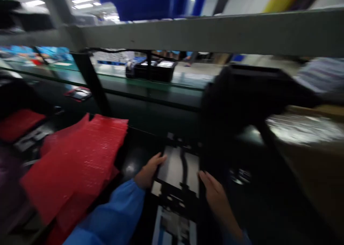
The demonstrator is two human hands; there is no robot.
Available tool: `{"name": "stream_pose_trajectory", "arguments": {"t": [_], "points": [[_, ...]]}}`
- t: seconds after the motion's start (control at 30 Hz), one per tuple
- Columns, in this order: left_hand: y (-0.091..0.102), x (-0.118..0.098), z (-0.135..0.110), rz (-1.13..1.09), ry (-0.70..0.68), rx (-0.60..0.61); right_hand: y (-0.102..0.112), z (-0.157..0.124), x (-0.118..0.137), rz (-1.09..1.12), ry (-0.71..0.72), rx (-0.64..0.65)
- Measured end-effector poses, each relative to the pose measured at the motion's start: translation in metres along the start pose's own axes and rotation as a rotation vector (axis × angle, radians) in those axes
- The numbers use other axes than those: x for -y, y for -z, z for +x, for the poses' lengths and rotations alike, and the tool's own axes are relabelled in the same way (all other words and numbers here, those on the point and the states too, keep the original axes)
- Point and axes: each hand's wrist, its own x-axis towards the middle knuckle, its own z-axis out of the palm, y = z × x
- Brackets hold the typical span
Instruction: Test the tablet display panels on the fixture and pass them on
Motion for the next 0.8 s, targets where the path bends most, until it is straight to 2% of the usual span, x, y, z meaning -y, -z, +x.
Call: {"name": "stream_pose_trajectory", "arguments": {"t": [0.07,0.17,0.23,0.3,0.37,0.5,0.67,0.8], "points": [[-0.002,0.003,0.005,0.085,-0.008,-0.104,0.015,0.006,-0.001,-0.089,-0.051,-0.12],[-0.001,0.004,0.008,0.133,-0.061,-0.186,0.044,0.012,-0.016,-0.352,-0.19,-0.33],[-0.001,0.005,0.009,0.136,-0.108,-0.23,0.058,0.013,-0.029,-0.423,-0.269,-0.346],[-0.002,0.008,0.011,0.138,-0.166,-0.276,0.061,0.013,-0.039,-0.391,-0.276,-0.294],[-0.001,0.011,0.015,0.135,-0.234,-0.305,0.052,0.013,-0.043,-0.311,-0.229,-0.212],[0.003,0.016,0.022,0.125,-0.3,-0.327,0.013,0.01,-0.029,-0.062,-0.083,-0.072],[0.007,0.021,0.024,0.179,-0.324,-0.341,-0.025,0.0,-0.007,0.134,0.009,-0.078],[0.008,0.023,0.025,0.191,-0.35,-0.356,-0.028,0.0,-0.003,0.217,0.027,-0.096]]}}
